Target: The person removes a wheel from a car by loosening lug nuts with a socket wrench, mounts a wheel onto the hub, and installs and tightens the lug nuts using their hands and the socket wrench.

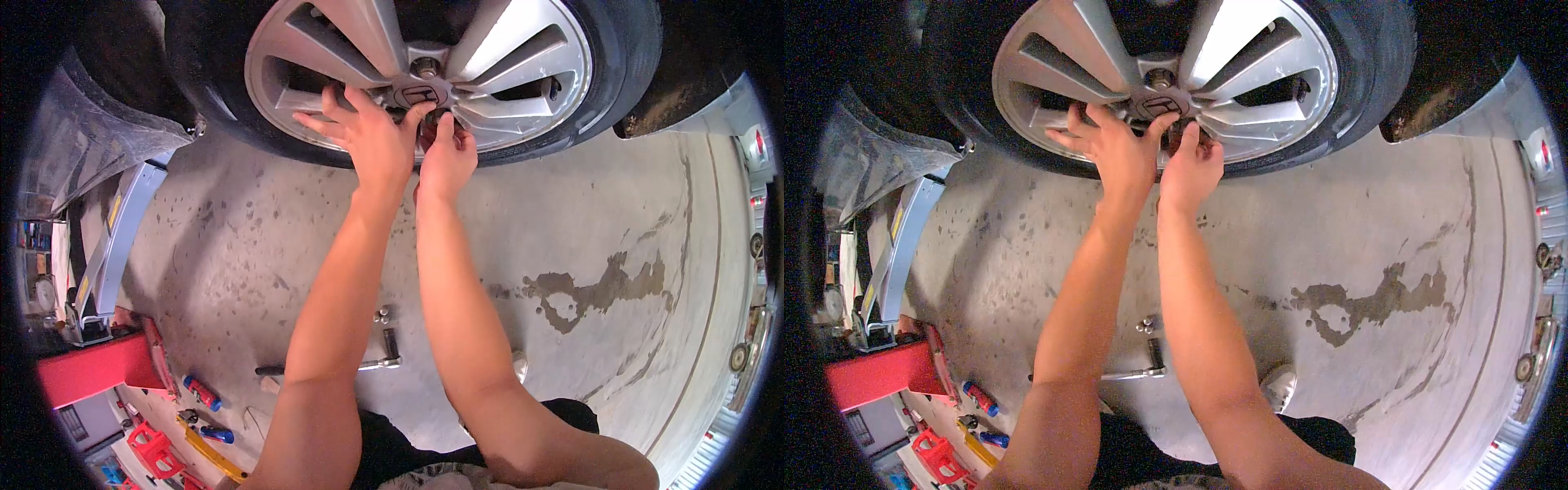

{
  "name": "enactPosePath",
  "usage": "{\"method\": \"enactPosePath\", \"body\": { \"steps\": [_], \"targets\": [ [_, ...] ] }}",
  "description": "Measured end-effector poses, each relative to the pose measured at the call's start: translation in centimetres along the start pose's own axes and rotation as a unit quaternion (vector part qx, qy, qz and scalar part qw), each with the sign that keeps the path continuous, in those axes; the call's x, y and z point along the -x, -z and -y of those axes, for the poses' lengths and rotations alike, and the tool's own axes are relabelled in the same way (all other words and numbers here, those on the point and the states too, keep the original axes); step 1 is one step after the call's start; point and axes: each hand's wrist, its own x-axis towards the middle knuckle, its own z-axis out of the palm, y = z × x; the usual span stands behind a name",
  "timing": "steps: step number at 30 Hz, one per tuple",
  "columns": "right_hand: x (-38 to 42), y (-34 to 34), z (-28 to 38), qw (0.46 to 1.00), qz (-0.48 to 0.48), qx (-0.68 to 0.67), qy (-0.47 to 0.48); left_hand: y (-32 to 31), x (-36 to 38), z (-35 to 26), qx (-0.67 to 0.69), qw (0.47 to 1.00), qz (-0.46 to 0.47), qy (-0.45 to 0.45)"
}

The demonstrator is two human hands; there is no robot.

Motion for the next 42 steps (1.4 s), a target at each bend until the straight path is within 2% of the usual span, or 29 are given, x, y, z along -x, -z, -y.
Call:
{"method": "enactPosePath", "body": {
  "steps": [1,2,4,6,8,9,14,16,18,20,21,24,25,28,30,32,33,37,40,42],
  "targets": [
    [-0.1,0.0,-0.2,0.998,0.015,-0.056,-0.018,0.0,0.0,0.0,0.0,1.0,0.0,0.003],
    [-0.1,0.0,-0.6,0.998,0.018,-0.057,-0.016,0.1,0.0,-0.1,-0.001,1.0,0.001,0.005],
    [0.7,-0.2,-0.4,0.999,0.012,0.014,0.027,0.4,-0.1,-0.3,0.015,1.0,-0.005,0.006],
    [0.8,0.1,0.1,1.0,0.017,-0.004,0.001,0.4,0.0,-0.2,-0.003,1.0,-0.006,0.0],
    [0.7,0.2,0.4,0.992,0.039,-0.057,-0.109,0.6,-0.1,-0.3,0.003,1.0,0.002,-0.001],
    [1.0,0.1,1.2,0.99,0.021,-0.006,-0.137,0.7,-0.1,-0.4,0.006,1.0,0.002,0.0],
    [1.0,-0.5,-0.1,0.998,-0.013,-0.017,-0.053,1.0,0.0,-1.0,0.012,1.0,0.004,0.019],
    [0.4,0.0,-0.5,0.995,0.055,-0.039,-0.071,1.3,-0.1,-1.1,0.024,1.0,0.001,0.013],
    [-0.1,0.5,-0.2,0.994,0.069,-0.013,-0.082,1.3,-0.1,-1.0,0.007,0.999,0.024,0.026],
    [-0.1,0.5,0.2,0.981,0.066,-0.088,-0.16,1.4,-0.2,-1.1,0.001,0.999,0.026,0.032],
    [-0.2,0.3,0.1,0.99,0.066,-0.027,-0.119,1.5,-0.2,-1.2,0.002,0.999,0.032,0.04],
    [-0.3,0.1,0.5,0.992,0.078,0.023,-0.101,1.5,-0.2,-1.3,0.016,0.997,0.038,0.058],
    [-0.1,0.4,1.5,0.983,0.093,-0.009,-0.16,1.4,-0.1,-1.0,0.005,0.999,0.031,0.042],
    [-0.3,0.7,2.0,0.981,0.1,0.021,-0.166,1.3,-0.1,-0.9,-0.008,0.999,0.027,0.029],
    [-1.0,0.5,-0.4,0.992,0.069,0.081,-0.067,1.3,-0.2,-0.9,-0.011,0.999,0.033,0.032],
    [-1.8,1.2,-1.4,0.985,0.1,0.06,-0.129,1.4,-0.2,-1.1,0.012,0.999,0.02,0.033],
    [-1.1,1.1,-0.8,0.984,0.098,-0.017,-0.146,1.3,-0.1,-1.0,0.012,0.999,0.021,0.032],
    [-0.7,0.4,0.1,0.989,0.083,-0.001,-0.123,1.2,-0.2,-0.7,-0.011,0.999,0.026,0.022],
    [-1.2,0.7,-0.2,0.992,0.075,0.073,-0.069,1.1,0.0,-0.6,-0.005,0.999,0.022,0.023],
    [-0.9,1.1,0.8,0.975,0.085,-0.027,-0.206,1.0,0.1,-0.6,-0.005,1.0,0.018,0.021]
  ]
}}
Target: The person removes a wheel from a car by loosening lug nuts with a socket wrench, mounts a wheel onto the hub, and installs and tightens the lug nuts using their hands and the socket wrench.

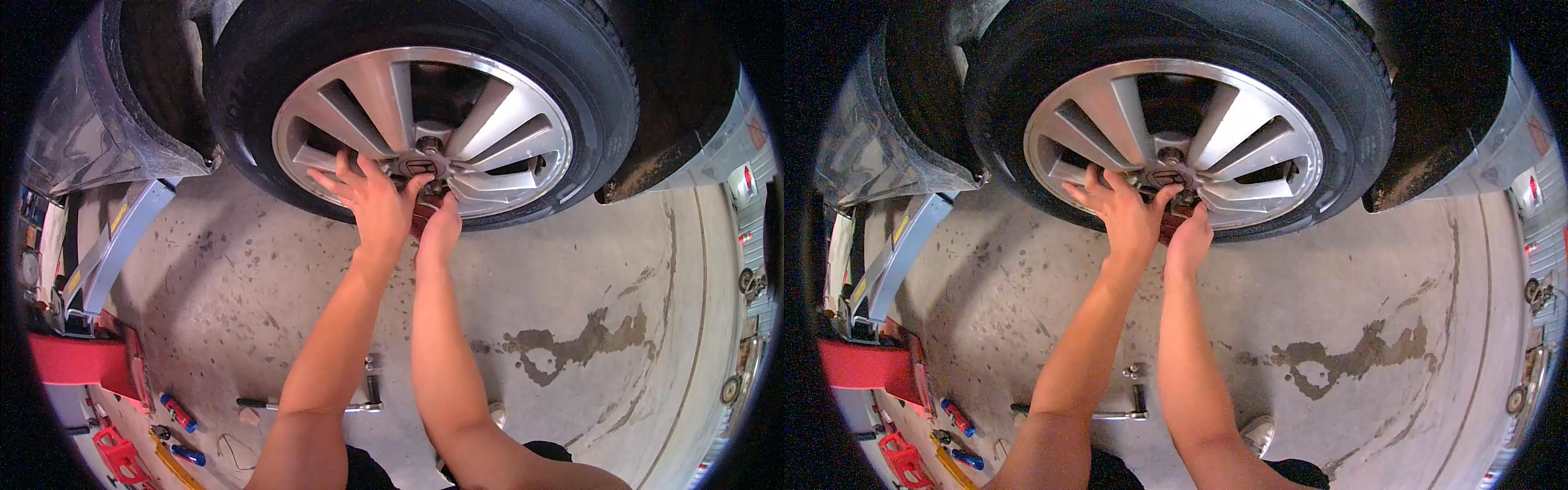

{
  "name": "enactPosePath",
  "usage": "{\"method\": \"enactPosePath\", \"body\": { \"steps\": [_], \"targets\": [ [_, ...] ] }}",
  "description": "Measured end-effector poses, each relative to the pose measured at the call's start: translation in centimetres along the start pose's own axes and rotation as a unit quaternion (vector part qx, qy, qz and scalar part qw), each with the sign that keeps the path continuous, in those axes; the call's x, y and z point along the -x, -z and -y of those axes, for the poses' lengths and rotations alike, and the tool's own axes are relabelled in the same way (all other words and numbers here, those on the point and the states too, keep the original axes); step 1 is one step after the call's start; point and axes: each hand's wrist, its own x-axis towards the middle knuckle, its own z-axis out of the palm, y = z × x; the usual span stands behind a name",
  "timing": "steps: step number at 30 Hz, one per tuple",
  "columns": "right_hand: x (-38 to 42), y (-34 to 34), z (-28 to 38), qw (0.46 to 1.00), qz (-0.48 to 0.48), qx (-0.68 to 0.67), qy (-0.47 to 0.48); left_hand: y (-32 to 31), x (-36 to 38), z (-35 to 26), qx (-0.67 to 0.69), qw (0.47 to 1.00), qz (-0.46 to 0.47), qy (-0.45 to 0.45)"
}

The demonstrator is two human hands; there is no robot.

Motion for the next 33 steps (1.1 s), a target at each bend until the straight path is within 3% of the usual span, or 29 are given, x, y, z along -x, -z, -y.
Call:
{"method": "enactPosePath", "body": {
  "steps": [4,7,9,13,16,19,21,24,28,30,31,33],
  "targets": [
    [-0.5,-0.2,-0.8,0.992,-0.014,0.073,0.106,0.2,0.0,-0.2,-0.008,1.0,0.0,0.004],
    [-0.4,0.2,-0.6,0.999,-0.02,0.024,0.023,0.3,0.1,-0.3,-0.002,1.0,0.001,0.008],
    [-0.6,-0.3,-1.3,0.986,-0.022,0.049,0.158,0.2,-0.1,-0.2,0.005,1.0,0.005,0.015],
    [-0.3,0.1,-0.5,0.997,-0.027,0.025,0.07,0.1,0.1,-0.1,-0.003,1.0,-0.001,0.006],
    [-1.0,0.2,-1.4,0.997,-0.026,0.009,0.069,0.2,-0.1,-0.2,-0.005,1.0,0.0,0.005],
    [-1.2,0.1,-1.8,0.991,-0.024,0.007,0.131,0.3,-0.2,-0.1,-0.006,1.0,0.006,0.004],
    [-1.0,0.1,-0.8,0.995,-0.033,-0.089,0.001,0.3,0.0,-0.2,-0.01,1.0,0.006,0.0],
    [0.8,-0.2,0.3,0.997,-0.042,-0.042,0.04,0.2,-0.1,-0.2,0.002,1.0,0.023,0.018],
    [0.2,0.2,0.2,0.998,-0.001,-0.059,0.021,0.3,0.0,-0.2,-0.009,1.0,-0.002,-0.004],
    [-0.2,0.4,0.1,0.994,-0.014,-0.087,-0.068,0.4,-0.2,-0.3,-0.01,1.0,-0.013,-0.021],
    [0.2,0.2,0.2,0.994,-0.013,-0.087,-0.068,0.4,-0.2,-0.3,-0.008,1.0,-0.012,-0.021],
    [1.3,-0.2,0.2,0.998,-0.021,-0.017,0.06,0.4,-0.3,-0.3,-0.006,1.0,-0.013,-0.023]
  ]
}}
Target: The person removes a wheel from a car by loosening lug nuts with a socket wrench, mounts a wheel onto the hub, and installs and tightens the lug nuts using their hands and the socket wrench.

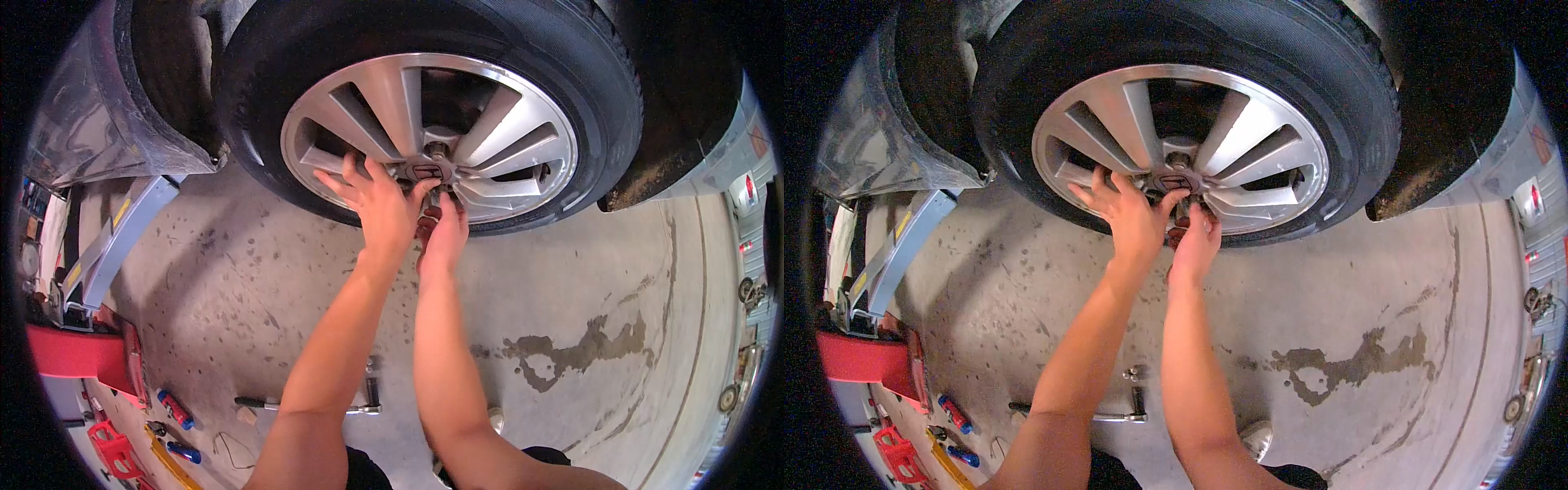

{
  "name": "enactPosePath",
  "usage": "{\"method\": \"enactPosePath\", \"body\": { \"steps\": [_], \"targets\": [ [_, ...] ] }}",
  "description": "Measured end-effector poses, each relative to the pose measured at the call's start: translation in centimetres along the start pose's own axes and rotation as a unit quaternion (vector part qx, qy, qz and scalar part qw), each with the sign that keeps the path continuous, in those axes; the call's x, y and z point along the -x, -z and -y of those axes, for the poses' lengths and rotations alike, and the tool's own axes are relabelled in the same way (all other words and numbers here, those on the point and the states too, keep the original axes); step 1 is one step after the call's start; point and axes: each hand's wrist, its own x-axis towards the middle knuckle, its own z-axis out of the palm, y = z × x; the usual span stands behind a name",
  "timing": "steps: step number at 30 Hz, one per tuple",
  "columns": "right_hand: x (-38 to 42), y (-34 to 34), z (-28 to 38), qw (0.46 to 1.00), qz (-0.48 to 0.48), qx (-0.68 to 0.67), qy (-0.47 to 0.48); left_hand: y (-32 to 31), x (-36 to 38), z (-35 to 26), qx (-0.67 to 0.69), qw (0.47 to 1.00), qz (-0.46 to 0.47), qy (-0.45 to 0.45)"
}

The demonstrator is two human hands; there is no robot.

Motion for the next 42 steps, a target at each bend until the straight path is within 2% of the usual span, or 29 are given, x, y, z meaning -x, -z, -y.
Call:
{"method": "enactPosePath", "body": {
  "steps": [4,6,7,10,11,13,14,16,17,19,20,22,25,26,28,29,31,34,35,37,40,42],
  "targets": [
    [-1.8,0.8,-1.2,0.998,0.042,-0.044,-0.023,-0.1,0.2,0.1,-0.006,1.0,-0.006,-0.007],
    [-1.8,1.4,-1.0,0.988,0.048,-0.102,-0.104,-0.1,0.0,0.1,-0.004,1.0,-0.006,-0.011],
    [-1.9,1.2,-1.0,0.988,0.049,-0.102,-0.103,-0.1,0.1,0.1,-0.002,1.0,-0.006,-0.006],
    [-1.7,0.6,-1.4,0.998,0.014,0.031,0.046,-0.3,0.0,0.3,-0.007,1.0,-0.001,-0.004],
    [-1.8,0.7,-1.2,0.998,0.015,0.031,0.046,-0.3,0.1,0.4,-0.015,1.0,0.004,-0.002],
    [-1.7,0.9,-0.5,0.997,0.03,-0.024,-0.071,-0.1,0.1,0.2,-0.012,1.0,0.007,-0.005],
    [-1.5,0.8,-0.3,0.997,0.032,-0.023,-0.071,0.0,0.1,0.2,-0.008,1.0,0.01,-0.008],
    [-1.1,0.5,0.0,0.997,0.02,0.075,-0.023,0.0,0.1,0.1,-0.007,1.0,0.004,-0.002],
    [-1.1,0.2,-0.3,0.997,0.02,0.073,-0.023,-0.1,0.1,0.0,-0.004,1.0,0.001,0.004],
    [-1.1,-0.5,-1.0,0.998,0.004,0.02,0.058,0.0,0.1,-0.1,-0.005,1.0,-0.001,0.008],
    [-1.1,-0.1,-0.9,0.998,0.001,0.021,0.058,0.0,0.3,-0.2,-0.005,1.0,-0.002,0.014],
    [-0.5,0.1,0.1,0.998,0.048,0.027,-0.012,0.0,0.4,-0.3,-0.001,1.0,0.003,0.014],
    [0.3,-0.1,0.9,0.998,0.024,-0.013,-0.06,0.2,0.2,-0.4,0.002,1.0,0.003,0.014],
    [-0.2,0.0,0.1,0.998,0.024,-0.013,-0.06,0.3,0.2,-0.5,0.003,1.0,0.001,0.017],
    [-0.8,-0.4,-1.2,0.997,-0.01,0.018,0.07,0.1,0.1,-0.1,0.01,1.0,0.01,0.014],
    [-1.2,-0.1,-1.3,0.997,-0.01,0.019,0.07,0.0,0.1,0.0,0.015,1.0,0.018,0.011],
    [-0.2,-0.2,0.6,0.999,0.008,-0.001,-0.034,0.1,0.2,0.0,0.011,1.0,0.015,0.013],
    [-0.6,0.3,0.4,0.998,0.005,0.033,-0.061,0.2,0.1,-0.3,0.011,1.0,0.002,0.013],
    [-0.6,0.2,0.2,0.998,0.007,0.033,-0.06,0.3,0.0,-0.3,0.014,1.0,-0.006,0.01],
    [0.7,-0.8,0.5,1.0,0.018,0.01,0.005,0.3,0.0,-0.2,0.011,1.0,-0.009,0.008],
    [0.1,-0.3,1.0,0.998,0.037,0.001,-0.047,0.2,0.1,-0.1,0.003,1.0,-0.003,0.006],
    [-0.4,0.2,0.9,0.999,0.012,0.041,-0.033,0.1,0.1,0.0,-0.002,1.0,0.002,0.004]
  ]
}}
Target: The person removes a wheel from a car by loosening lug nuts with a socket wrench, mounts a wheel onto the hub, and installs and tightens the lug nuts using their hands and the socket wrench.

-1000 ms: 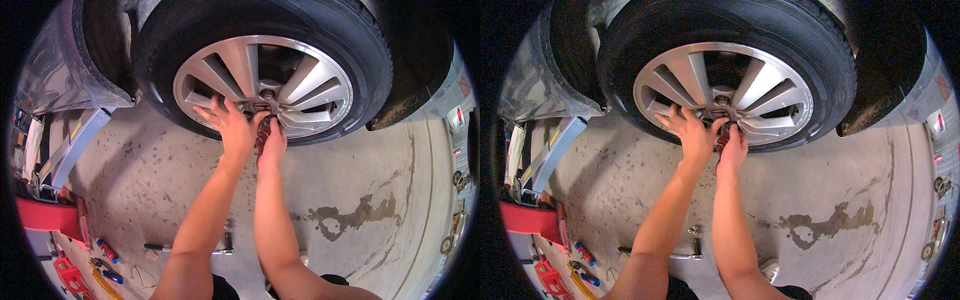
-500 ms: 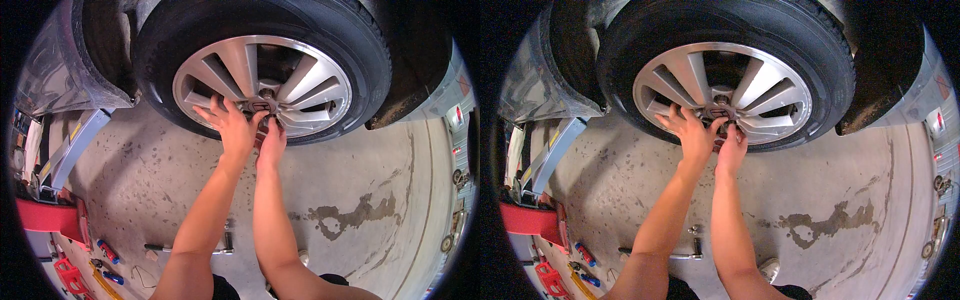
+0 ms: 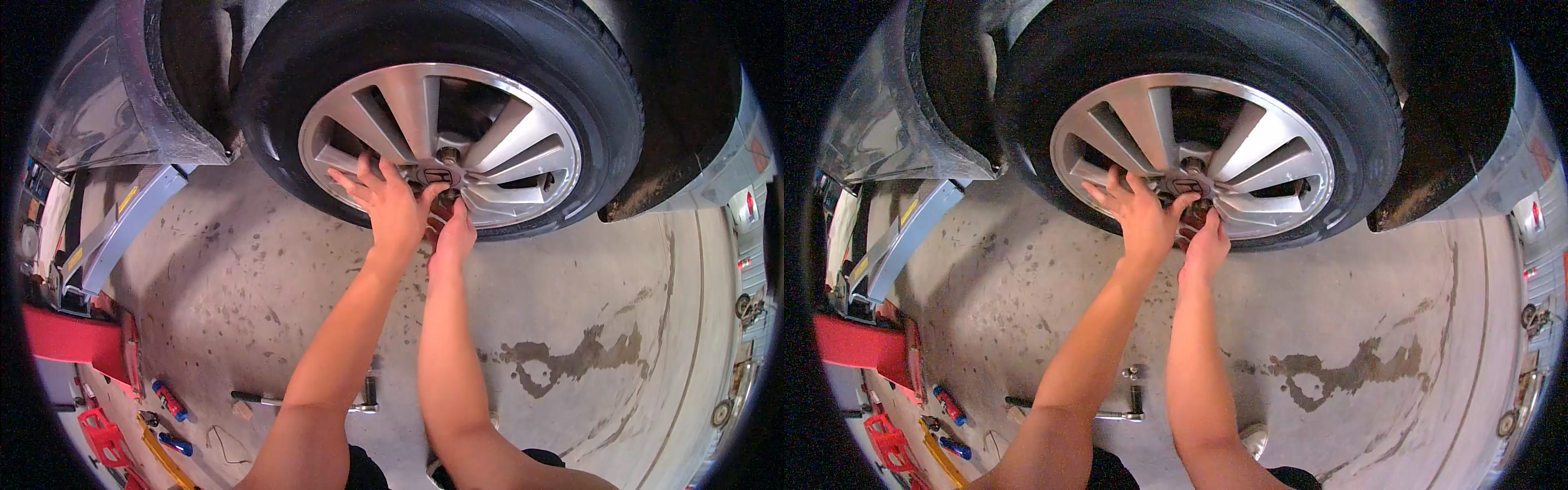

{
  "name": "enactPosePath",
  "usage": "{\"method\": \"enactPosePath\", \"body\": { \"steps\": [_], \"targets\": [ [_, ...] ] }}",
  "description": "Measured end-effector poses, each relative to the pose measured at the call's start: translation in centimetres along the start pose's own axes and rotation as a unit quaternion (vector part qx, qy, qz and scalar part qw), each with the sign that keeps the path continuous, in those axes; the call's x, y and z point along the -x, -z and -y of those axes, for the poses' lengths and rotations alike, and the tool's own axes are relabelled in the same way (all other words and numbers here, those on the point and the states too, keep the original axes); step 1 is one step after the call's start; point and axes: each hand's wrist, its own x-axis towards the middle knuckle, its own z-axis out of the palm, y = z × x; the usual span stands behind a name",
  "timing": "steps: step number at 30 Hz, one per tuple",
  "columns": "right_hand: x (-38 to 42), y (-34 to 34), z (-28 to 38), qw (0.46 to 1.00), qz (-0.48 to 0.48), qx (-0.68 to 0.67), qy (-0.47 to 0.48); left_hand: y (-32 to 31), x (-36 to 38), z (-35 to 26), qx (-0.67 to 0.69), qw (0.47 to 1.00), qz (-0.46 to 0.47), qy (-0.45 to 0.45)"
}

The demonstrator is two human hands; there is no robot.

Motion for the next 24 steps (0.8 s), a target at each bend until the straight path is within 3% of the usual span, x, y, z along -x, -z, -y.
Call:
{"method": "enactPosePath", "body": {
  "steps": [2,5,6,8,11,15,18,22,24],
  "targets": [
    [-0.5,0.0,-0.7,0.997,-0.031,0.037,0.058,-0.4,0.1,0.1,0.005,0.999,0.019,0.037],
    [-0.6,-0.3,-1.1,0.998,-0.006,-0.011,0.06,-0.3,0.1,0.0,-0.003,0.999,0.004,0.033],
    [-0.7,-0.3,-1.0,0.998,-0.007,-0.01,0.06,-0.3,0.2,0.1,-0.003,0.999,0.005,0.034],
    [-0.9,0.1,-0.7,0.996,0.013,-0.075,-0.035,-0.5,0.2,0.2,-0.018,1.0,-0.007,0.017],
    [0.9,-0.9,-0.5,0.998,-0.019,-0.054,-0.027,-0.1,-0.1,-0.1,-0.018,1.0,-0.015,0.001],
    [0.6,-1.7,-1.1,0.996,-0.038,-0.06,0.054,-0.3,0.0,0.1,-0.019,1.0,-0.021,-0.009],
    [0.7,-0.7,-0.4,0.998,0.022,-0.053,-0.01,-0.1,0.0,0.0,-0.011,1.0,-0.02,-0.01],
    [1.0,-1.2,-0.7,0.998,-0.009,-0.063,0.0,-0.2,0.0,0.1,-0.009,1.0,-0.005,-0.011],
    [0.1,-1.6,-1.6,0.994,-0.037,-0.022,0.1,-0.1,-0.1,0.0,-0.003,1.0,-0.005,-0.004]
  ]
}}
